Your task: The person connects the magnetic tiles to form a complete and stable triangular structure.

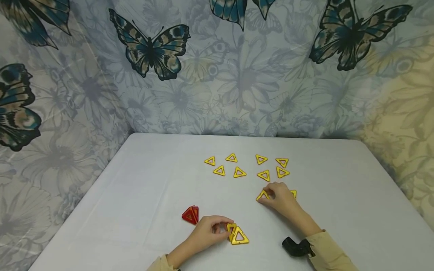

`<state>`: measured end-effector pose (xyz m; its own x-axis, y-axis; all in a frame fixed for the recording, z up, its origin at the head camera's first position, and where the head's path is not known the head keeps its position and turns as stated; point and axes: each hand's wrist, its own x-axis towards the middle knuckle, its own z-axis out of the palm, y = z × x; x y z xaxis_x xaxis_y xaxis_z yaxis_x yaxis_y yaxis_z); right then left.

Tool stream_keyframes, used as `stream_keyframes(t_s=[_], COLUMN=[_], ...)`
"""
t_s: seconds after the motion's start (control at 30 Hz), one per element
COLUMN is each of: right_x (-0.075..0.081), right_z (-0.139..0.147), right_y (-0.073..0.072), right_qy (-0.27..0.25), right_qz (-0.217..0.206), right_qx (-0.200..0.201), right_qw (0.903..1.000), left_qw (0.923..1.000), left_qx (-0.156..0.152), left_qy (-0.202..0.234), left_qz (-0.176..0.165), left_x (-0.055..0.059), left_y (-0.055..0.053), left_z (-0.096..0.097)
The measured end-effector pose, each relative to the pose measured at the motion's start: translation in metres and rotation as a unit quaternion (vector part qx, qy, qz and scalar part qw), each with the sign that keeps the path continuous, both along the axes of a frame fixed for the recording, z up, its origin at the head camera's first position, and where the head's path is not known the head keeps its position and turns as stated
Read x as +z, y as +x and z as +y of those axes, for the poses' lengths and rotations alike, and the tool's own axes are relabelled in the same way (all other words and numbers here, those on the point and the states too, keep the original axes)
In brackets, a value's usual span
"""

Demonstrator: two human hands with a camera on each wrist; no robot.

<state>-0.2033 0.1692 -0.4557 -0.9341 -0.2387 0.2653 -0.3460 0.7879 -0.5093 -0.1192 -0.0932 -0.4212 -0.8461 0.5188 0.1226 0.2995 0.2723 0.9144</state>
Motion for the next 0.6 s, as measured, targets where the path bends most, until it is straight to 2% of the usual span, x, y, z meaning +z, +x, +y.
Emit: stream_keyframes(t_s=[0.13,0.37,0.5,0.6], right_x=[0.000,0.000,-0.002,-0.003], right_z=[0.000,0.001,0.002,0.004], right_y=[0.003,0.010,0.015,0.017], right_qy=[-0.004,-0.013,-0.035,-0.067], right_qz=[-0.006,0.004,0.021,0.024], right_qx=[0.003,0.000,0.004,0.010], right_qw=[1.0000,0.9999,0.9992,0.9974], left_qw=[1.0000,0.9998,0.9999,0.9999], left_qx=[-0.001,0.006,0.010,0.011], left_qy=[0.000,-0.004,-0.010,-0.005], left_qz=[0.008,0.017,0.009,0.006], left_x=[-0.001,-0.032,-0.030,-0.019], left_y=[0.000,-0.010,-0.011,-0.008], left_z=[0.000,-0.001,-0.001,0.000])
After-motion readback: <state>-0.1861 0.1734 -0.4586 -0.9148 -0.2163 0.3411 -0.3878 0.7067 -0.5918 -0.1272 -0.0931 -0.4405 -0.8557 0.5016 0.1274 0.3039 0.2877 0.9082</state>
